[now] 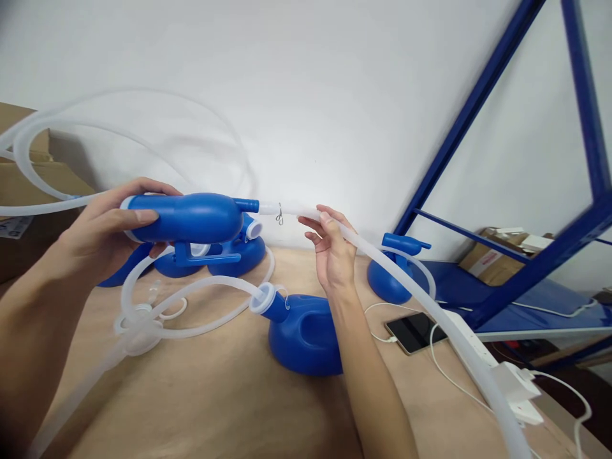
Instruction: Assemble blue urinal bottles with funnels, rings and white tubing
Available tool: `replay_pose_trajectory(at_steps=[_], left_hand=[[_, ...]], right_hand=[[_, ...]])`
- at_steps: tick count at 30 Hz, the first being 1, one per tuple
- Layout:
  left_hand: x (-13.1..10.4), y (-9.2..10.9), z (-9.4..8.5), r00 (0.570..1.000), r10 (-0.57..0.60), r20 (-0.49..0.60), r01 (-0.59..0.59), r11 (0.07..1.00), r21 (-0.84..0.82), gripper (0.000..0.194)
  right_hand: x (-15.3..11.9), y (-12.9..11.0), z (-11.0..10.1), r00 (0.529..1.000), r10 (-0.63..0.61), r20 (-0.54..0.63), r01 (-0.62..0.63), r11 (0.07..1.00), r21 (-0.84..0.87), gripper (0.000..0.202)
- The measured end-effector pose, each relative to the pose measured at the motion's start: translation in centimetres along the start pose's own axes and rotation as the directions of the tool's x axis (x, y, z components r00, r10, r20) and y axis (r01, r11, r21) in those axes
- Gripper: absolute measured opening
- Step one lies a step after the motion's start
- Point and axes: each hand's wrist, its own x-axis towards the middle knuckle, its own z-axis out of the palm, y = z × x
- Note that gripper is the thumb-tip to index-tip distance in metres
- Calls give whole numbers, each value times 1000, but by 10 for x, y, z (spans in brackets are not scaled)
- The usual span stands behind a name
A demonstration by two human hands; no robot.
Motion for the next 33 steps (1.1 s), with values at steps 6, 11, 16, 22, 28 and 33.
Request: replay_pose_trajectory(at_steps=[6, 11, 16, 22, 28, 33], left_hand=[[-4, -8, 9, 988, 83, 133, -112, 967, 227, 37], [-12, -8, 32, 924, 246, 293, -361, 816, 452, 45], [-20, -5, 51, 839, 441, 319, -544, 689, 479, 43], [-19, -14, 53, 769, 555, 316, -631, 585, 510, 45], [-23, -25, 60, 741, 584, 330, -656, 526, 542, 53], [-25, -36, 65, 590, 693, 414, -756, 295, 584, 61]], right_hand=[[-5, -3, 6, 984, 176, 40, -180, 938, 297, 16], [-14, -11, 12, 938, 300, 173, -343, 741, 577, 35], [-14, -18, 2, 968, 207, 140, -247, 713, 656, 56], [-14, -20, -7, 984, 73, 162, -153, 816, 557, 68], [-27, -35, 12, 998, -16, 57, -16, 857, 515, 66], [-42, -50, 29, 995, -81, -59, 99, 893, 439, 67]])
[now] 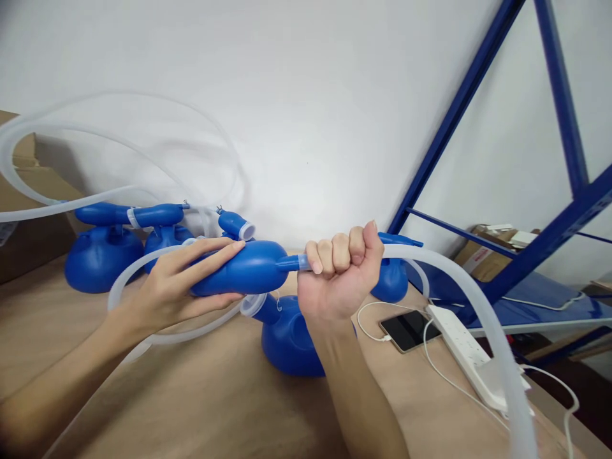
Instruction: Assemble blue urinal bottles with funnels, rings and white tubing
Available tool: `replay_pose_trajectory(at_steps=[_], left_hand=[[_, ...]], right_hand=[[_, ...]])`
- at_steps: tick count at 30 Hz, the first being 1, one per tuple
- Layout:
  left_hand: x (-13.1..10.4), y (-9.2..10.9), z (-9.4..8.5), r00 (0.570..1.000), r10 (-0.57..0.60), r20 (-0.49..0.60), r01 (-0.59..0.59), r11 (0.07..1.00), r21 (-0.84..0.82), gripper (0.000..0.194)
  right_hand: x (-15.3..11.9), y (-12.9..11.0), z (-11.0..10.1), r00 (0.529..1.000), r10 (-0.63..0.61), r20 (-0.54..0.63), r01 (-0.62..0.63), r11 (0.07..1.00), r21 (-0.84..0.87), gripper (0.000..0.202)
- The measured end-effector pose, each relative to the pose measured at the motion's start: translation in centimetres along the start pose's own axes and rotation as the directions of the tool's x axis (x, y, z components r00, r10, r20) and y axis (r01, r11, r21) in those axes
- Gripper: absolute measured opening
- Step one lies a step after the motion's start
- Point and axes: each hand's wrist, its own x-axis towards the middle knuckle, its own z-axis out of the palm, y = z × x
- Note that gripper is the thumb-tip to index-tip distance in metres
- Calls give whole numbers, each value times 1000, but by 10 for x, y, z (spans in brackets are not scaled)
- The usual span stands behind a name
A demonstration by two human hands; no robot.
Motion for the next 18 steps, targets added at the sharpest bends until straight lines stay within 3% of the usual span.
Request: replay_pose_trajectory(at_steps=[6, 13, 18], left_hand=[[-1, -2, -3, 978, 198, -62, -179, 957, 228, 50], [4, 21, -5, 950, 256, -179, -184, 922, 342, 40], [9, 30, -14, 940, 282, -193, -192, 902, 387, 44]], right_hand=[[-15, 2, 12, 995, -1, -102, -10, 993, -117, 65], [-18, -1, 18, 986, -49, -160, 41, 998, -56, 58], [-14, 4, 10, 986, 34, -161, -34, 999, -1, 61]])
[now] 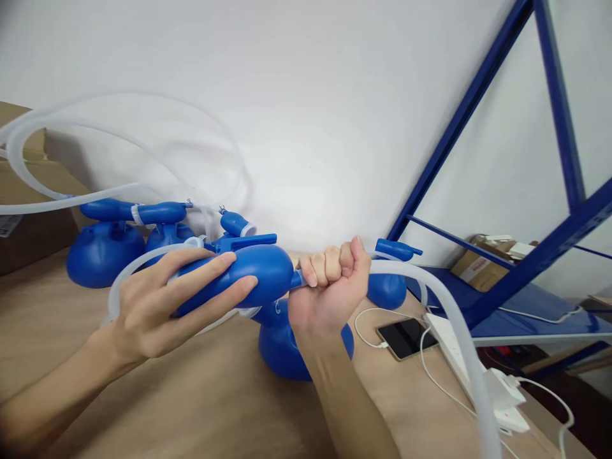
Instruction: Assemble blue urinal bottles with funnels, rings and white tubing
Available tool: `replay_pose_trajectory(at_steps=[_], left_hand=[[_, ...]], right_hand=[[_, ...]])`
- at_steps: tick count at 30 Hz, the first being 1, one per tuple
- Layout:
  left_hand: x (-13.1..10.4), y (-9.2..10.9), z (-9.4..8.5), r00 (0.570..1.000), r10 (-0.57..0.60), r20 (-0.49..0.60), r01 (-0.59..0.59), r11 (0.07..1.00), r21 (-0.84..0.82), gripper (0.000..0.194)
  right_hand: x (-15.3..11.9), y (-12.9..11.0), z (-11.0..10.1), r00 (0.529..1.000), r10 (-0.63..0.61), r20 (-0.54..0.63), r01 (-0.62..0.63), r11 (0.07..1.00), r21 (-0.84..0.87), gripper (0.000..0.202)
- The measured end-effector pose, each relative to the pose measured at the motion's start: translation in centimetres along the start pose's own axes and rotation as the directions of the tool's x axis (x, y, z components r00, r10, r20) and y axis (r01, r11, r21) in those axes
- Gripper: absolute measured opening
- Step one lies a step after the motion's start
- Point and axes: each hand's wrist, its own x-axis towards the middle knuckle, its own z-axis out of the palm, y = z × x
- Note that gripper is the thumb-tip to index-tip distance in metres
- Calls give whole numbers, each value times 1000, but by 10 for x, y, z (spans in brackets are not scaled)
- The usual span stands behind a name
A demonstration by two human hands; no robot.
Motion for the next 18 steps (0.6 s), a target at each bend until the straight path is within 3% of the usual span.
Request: replay_pose_trajectory(at_steps=[4, 8, 10, 14, 18], left_hand=[[0, -22, -8, 987, 11, 160, -6, 1000, -30, 40], [-9, -51, -9, 969, -154, 193, 186, 969, -161, 47], [-13, -61, -9, 952, -249, 180, 283, 938, -198, 51], [-17, -69, -10, 926, -346, 149, 374, 896, -241, 54], [-16, -68, -11, 932, -327, 158, 359, 895, -265, 55]], right_hand=[[6, 19, -10, 984, 176, 24, -176, 984, 2, 58], [14, 33, -16, 941, 323, 100, -314, 944, -97, 29], [18, 33, -19, 907, 374, 192, -314, 906, -283, 29], [21, 27, -26, 779, 518, 352, -221, 753, -620, 31], [20, 25, -29, 770, 510, 383, -190, 757, -625, 32]])
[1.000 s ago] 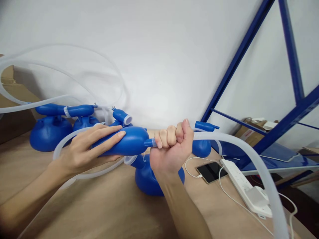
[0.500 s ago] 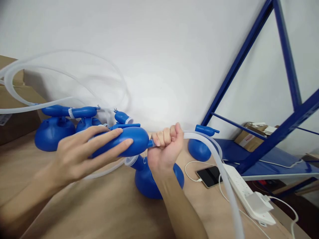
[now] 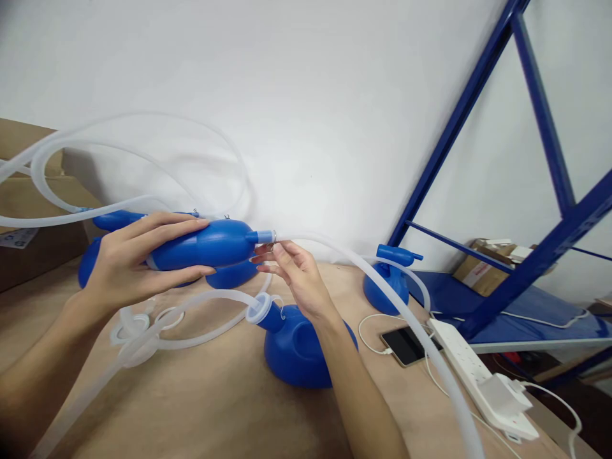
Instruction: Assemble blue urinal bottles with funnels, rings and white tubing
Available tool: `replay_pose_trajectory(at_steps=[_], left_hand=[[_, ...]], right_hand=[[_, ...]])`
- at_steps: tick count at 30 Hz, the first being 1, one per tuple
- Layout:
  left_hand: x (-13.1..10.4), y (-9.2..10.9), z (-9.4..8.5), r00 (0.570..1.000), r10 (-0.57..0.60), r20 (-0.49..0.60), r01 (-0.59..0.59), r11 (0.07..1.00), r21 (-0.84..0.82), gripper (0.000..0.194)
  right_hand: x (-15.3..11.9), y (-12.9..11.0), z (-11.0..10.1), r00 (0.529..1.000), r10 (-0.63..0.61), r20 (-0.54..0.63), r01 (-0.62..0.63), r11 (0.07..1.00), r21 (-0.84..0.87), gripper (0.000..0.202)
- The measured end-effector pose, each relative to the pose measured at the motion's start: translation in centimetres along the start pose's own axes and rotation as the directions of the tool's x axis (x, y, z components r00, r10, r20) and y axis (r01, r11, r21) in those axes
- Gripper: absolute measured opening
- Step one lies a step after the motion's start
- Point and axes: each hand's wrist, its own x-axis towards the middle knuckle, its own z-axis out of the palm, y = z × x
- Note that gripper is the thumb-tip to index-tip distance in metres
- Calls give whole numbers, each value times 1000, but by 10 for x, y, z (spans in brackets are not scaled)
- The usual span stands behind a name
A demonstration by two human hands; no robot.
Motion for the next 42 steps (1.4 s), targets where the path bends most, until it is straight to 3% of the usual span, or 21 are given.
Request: replay_pose_trajectory(at_steps=[13, 17, 25, 31, 38, 42], left_hand=[[-3, 0, 6, 996, 19, 85, -18, 1000, -13, 61], [-7, -2, 13, 991, 72, 113, -78, 996, 45, 61], [-11, -3, 21, 998, 6, 69, -11, 997, 79, 63], [-8, 8, 20, 998, 64, 6, -64, 983, 175, 60], [-8, 7, 21, 994, 100, 40, -106, 976, 193, 52], [-4, 4, 11, 996, 12, 84, -19, 997, 81, 54]], right_hand=[[-1, -2, -6, 977, -186, -101, 148, 941, -304, 32], [-3, -4, -6, 981, -175, -84, 131, 915, -382, 33], [2, -1, -5, 987, -119, -108, 79, 943, -323, 35], [-1, -3, -7, 983, -116, -139, 78, 963, -258, 36], [-8, -16, -5, 994, -40, -106, 24, 989, -149, 40], [-7, -16, -7, 998, -18, -61, 9, 988, -155, 45]])
